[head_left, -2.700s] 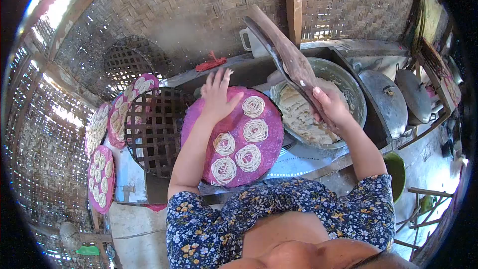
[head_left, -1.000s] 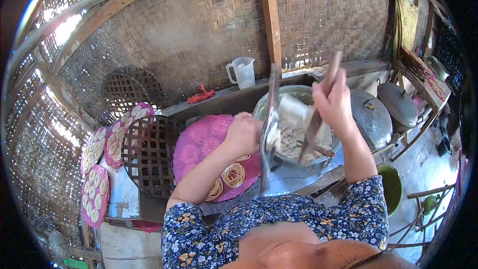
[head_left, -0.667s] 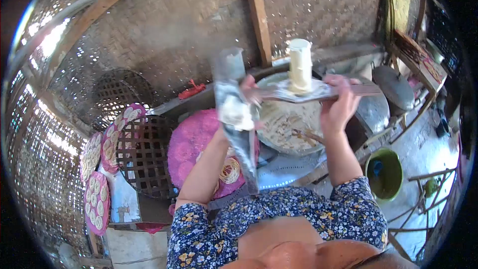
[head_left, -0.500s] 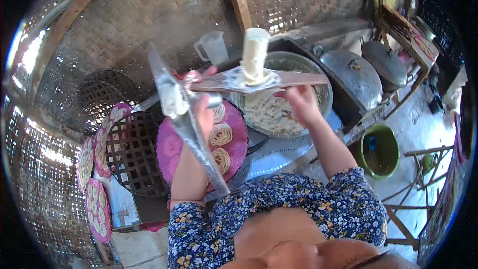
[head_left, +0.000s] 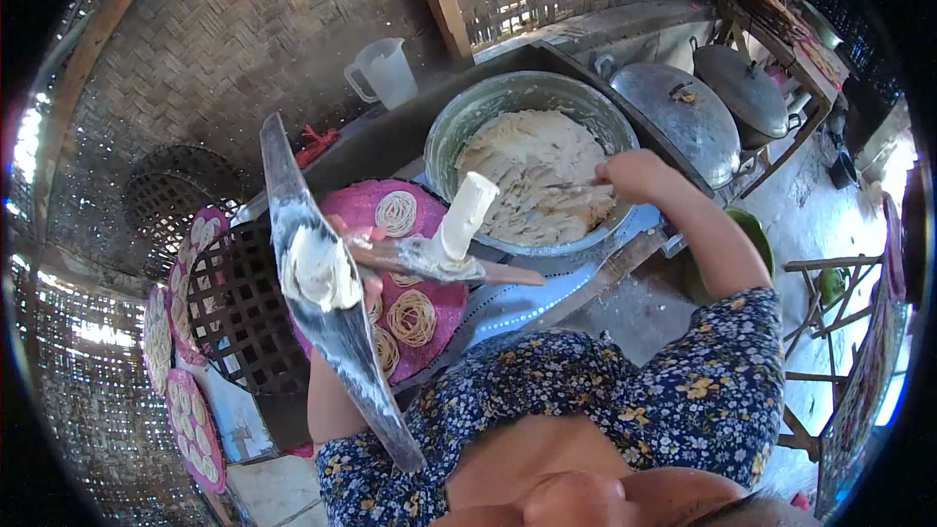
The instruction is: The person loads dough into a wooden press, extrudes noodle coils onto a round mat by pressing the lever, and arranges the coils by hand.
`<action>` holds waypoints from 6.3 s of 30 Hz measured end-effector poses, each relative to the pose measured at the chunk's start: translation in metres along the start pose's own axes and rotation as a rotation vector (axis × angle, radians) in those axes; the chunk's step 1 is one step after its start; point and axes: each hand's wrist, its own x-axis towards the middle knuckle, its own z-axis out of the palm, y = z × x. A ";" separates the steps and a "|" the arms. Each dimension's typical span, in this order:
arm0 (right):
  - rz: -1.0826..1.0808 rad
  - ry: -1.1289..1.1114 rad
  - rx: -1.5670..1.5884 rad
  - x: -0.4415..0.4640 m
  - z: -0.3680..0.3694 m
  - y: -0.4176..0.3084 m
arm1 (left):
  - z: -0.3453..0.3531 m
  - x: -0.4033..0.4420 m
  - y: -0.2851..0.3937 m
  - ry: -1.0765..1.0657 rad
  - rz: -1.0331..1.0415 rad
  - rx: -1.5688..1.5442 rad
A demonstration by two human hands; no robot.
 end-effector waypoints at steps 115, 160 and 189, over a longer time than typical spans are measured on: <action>-0.092 0.677 1.099 -0.032 -0.038 -0.121 | 0.051 0.033 -0.113 -0.278 -0.189 0.294; 0.126 0.617 1.313 -0.081 0.025 -0.048 | -0.008 0.040 -0.074 -0.023 -0.351 -0.370; 0.221 0.084 0.779 -0.117 0.137 -0.074 | -0.096 -0.050 0.042 0.378 0.011 -0.554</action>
